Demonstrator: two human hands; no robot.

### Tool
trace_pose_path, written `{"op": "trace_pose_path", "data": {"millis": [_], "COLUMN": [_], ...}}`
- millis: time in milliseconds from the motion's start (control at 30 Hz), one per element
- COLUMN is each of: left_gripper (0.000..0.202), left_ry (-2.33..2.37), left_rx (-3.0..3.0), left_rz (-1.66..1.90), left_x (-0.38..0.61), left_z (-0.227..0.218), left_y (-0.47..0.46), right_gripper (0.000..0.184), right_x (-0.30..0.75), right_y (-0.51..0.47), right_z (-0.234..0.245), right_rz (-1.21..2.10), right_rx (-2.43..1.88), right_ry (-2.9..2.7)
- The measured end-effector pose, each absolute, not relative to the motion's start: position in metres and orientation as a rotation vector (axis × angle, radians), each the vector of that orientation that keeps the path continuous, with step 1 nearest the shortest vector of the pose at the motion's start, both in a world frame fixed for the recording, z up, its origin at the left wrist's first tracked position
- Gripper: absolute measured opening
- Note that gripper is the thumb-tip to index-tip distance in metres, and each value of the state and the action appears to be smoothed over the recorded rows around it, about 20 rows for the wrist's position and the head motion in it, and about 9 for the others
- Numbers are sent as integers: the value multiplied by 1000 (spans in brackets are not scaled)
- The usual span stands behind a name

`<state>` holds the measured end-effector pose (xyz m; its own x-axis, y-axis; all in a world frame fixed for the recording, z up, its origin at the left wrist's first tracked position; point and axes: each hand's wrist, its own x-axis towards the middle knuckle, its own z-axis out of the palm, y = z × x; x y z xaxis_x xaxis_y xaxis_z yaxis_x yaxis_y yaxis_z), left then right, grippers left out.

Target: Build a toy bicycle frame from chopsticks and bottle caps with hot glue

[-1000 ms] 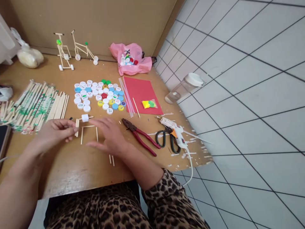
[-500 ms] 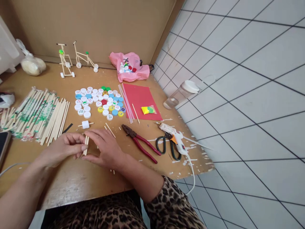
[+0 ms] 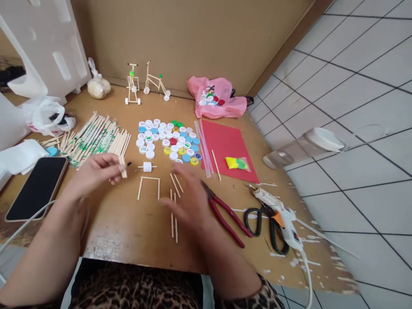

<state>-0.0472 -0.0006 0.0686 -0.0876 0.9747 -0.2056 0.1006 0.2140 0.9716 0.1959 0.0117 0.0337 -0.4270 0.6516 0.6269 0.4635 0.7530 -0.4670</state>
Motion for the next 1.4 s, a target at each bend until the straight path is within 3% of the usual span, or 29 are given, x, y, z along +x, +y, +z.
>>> {"op": "trace_pose_path", "data": {"millis": [67,167,267,367,933,1400], "left_gripper": [18,18,17,19,19,23], "left_ry": [1489,1570,1696,1904,2045,2122], "left_rx": [1017,1046,1244,1422,1614,1760], "left_rz": [1233,1200,861,517,79,-166], "left_x": [-56,-60,-57,-52,-42,-37], "left_z": [72,73,69,63,57,61], "left_y": [0,1,3,6,12,10], "right_gripper": [50,35,20,13,24,35], "right_x": [210,232,254,273,290,274], "right_y": [19,29,38,47,62,65], "right_z": [43,57,66,64,46,37], "right_rz": [161,-26,-65,122,162,213], "right_rx": [-893,-1075,-1265,-1530,-2284,-2363], "right_ry": [-1867,-1524,-1442,-1600,-1703,-1754]}}
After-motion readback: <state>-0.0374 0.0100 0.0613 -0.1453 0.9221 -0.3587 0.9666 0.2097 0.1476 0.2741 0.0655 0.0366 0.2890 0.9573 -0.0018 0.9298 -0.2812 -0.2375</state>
